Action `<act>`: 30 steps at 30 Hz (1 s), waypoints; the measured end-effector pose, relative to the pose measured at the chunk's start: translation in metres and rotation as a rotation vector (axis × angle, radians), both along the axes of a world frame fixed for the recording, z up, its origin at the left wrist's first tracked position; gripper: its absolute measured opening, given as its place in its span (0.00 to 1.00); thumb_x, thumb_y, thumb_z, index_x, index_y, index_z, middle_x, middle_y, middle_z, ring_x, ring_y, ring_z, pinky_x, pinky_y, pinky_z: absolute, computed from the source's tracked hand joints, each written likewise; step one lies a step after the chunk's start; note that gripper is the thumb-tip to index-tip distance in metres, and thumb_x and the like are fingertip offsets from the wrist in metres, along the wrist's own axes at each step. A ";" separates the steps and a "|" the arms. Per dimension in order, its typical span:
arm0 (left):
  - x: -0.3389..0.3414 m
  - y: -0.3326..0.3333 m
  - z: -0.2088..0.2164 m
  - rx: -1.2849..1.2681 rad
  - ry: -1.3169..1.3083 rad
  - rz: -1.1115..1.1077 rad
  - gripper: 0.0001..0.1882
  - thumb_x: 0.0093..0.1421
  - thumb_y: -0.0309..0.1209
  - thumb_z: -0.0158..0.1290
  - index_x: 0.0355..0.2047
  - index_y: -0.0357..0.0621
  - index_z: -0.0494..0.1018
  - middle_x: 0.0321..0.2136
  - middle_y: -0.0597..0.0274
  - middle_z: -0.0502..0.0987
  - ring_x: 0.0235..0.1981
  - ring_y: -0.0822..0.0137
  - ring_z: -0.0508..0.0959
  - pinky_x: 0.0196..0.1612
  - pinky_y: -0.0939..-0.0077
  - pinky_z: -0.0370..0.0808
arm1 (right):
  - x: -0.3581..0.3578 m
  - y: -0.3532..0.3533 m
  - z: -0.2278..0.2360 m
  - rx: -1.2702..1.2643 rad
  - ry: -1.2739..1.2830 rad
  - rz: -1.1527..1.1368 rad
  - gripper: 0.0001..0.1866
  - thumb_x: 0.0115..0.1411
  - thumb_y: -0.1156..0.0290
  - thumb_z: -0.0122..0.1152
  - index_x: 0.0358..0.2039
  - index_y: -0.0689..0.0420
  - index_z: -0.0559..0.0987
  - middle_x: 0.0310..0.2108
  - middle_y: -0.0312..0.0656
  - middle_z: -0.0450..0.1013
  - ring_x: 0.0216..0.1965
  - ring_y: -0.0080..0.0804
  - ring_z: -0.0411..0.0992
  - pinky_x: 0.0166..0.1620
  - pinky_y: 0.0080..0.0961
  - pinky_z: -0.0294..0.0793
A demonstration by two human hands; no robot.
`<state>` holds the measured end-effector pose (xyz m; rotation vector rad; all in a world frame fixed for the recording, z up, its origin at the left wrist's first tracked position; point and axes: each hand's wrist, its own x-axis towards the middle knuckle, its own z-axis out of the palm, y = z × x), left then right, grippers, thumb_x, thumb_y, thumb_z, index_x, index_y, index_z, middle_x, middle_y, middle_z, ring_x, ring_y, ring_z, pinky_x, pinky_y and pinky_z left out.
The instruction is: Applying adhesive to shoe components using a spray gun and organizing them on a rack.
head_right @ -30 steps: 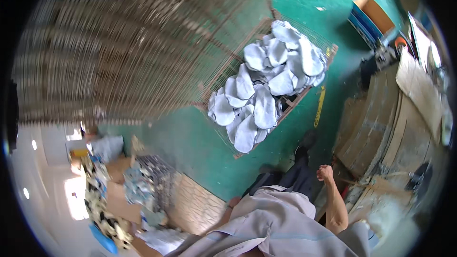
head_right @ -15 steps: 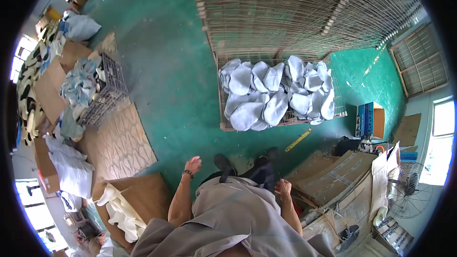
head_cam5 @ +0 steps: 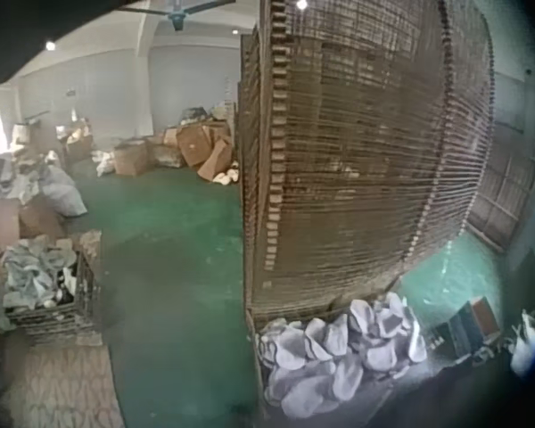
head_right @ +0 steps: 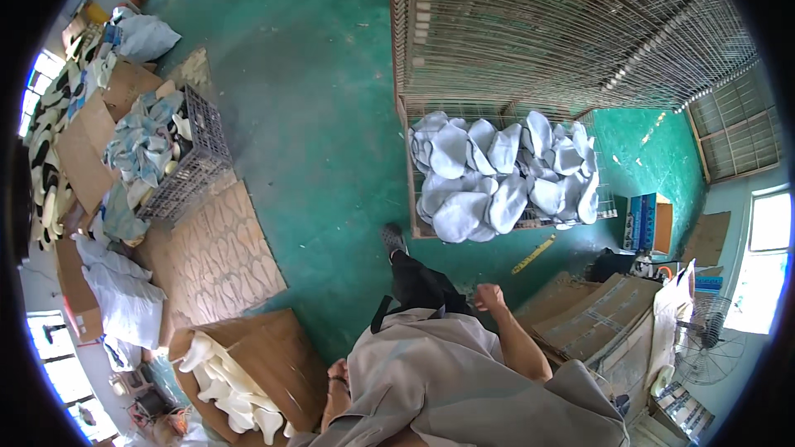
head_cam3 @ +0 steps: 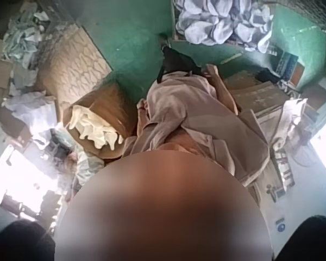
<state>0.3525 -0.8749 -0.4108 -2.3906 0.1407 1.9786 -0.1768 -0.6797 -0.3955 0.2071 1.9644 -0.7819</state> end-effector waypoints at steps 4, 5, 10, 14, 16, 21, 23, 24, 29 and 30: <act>-0.037 -0.071 0.030 -0.335 -0.094 -0.381 0.11 0.64 0.35 0.47 0.23 0.57 0.65 0.19 0.70 0.66 0.23 0.65 0.70 0.24 0.66 0.68 | -0.054 -0.105 -0.013 -0.172 0.275 0.028 0.12 0.63 0.63 0.58 0.35 0.58 0.82 0.25 0.36 0.77 0.21 0.23 0.74 0.20 0.24 0.73; -0.043 -0.098 0.023 -0.411 -0.073 -0.443 0.09 0.64 0.35 0.48 0.25 0.56 0.66 0.21 0.69 0.67 0.24 0.65 0.71 0.25 0.66 0.69 | -0.073 -0.127 -0.020 -0.197 0.409 0.059 0.12 0.63 0.64 0.58 0.39 0.58 0.82 0.27 0.37 0.79 0.22 0.23 0.75 0.22 0.23 0.74; -0.053 -0.213 0.017 -0.763 -0.065 -0.658 0.04 0.64 0.34 0.51 0.36 0.52 0.72 0.29 0.66 0.74 0.31 0.64 0.76 0.30 0.67 0.74 | -0.136 -0.292 0.095 -0.503 0.982 0.021 0.21 0.64 0.69 0.63 0.56 0.58 0.74 0.37 0.47 0.80 0.32 0.36 0.78 0.36 0.35 0.77; -0.069 -0.344 0.025 -0.988 -0.047 -0.844 0.11 0.64 0.33 0.53 0.45 0.48 0.76 0.35 0.63 0.80 0.37 0.64 0.80 0.33 0.68 0.77 | -0.191 -0.407 0.255 -0.645 1.152 -0.050 0.28 0.66 0.66 0.62 0.64 0.60 0.68 0.56 0.52 0.73 0.53 0.40 0.74 0.52 0.38 0.74; -0.109 -0.360 0.026 -1.024 0.029 -0.909 0.13 0.64 0.33 0.54 0.47 0.47 0.77 0.37 0.63 0.81 0.38 0.64 0.81 0.34 0.68 0.78 | -0.231 -0.437 0.316 -0.763 1.211 -0.180 0.31 0.67 0.63 0.62 0.66 0.61 0.66 0.62 0.51 0.68 0.60 0.41 0.69 0.58 0.39 0.70; -0.318 -0.577 0.105 -1.204 0.331 -0.402 0.22 0.68 0.41 0.55 0.58 0.44 0.73 0.45 0.58 0.81 0.41 0.65 0.82 0.37 0.76 0.79 | -0.274 -0.515 0.419 -0.840 1.511 -0.307 0.40 0.65 0.56 0.66 0.69 0.61 0.60 0.66 0.52 0.62 0.67 0.44 0.61 0.65 0.40 0.63; -0.440 -0.636 0.173 -1.233 0.552 -0.444 0.28 0.69 0.44 0.54 0.62 0.40 0.68 0.52 0.52 0.79 0.50 0.63 0.80 0.50 0.68 0.77 | -0.280 -0.548 0.443 -0.813 1.706 -0.287 0.41 0.66 0.54 0.63 0.71 0.61 0.57 0.70 0.52 0.59 0.69 0.45 0.59 0.68 0.44 0.59; -0.511 -0.654 0.219 -1.292 0.638 -0.474 0.26 0.70 0.42 0.53 0.62 0.39 0.68 0.52 0.51 0.78 0.50 0.61 0.80 0.51 0.68 0.77 | -0.284 -0.560 0.448 -0.757 1.739 -0.283 0.45 0.65 0.50 0.64 0.72 0.61 0.54 0.71 0.52 0.56 0.70 0.47 0.56 0.69 0.45 0.56; -0.766 -0.735 0.346 -1.559 1.168 -0.595 0.29 0.71 0.46 0.49 0.64 0.39 0.66 0.52 0.53 0.77 0.52 0.60 0.78 0.53 0.62 0.76 | -0.282 -0.623 0.437 -0.580 1.725 -0.450 0.58 0.56 0.49 0.73 0.74 0.62 0.47 0.74 0.56 0.45 0.73 0.52 0.48 0.71 0.47 0.52; -0.809 -0.738 0.371 -1.593 1.271 -0.616 0.29 0.71 0.46 0.49 0.64 0.38 0.65 0.53 0.53 0.77 0.52 0.60 0.78 0.54 0.62 0.76 | -0.289 -0.630 0.430 -0.531 1.709 -0.514 0.59 0.55 0.52 0.74 0.74 0.64 0.46 0.73 0.57 0.45 0.73 0.53 0.48 0.71 0.46 0.49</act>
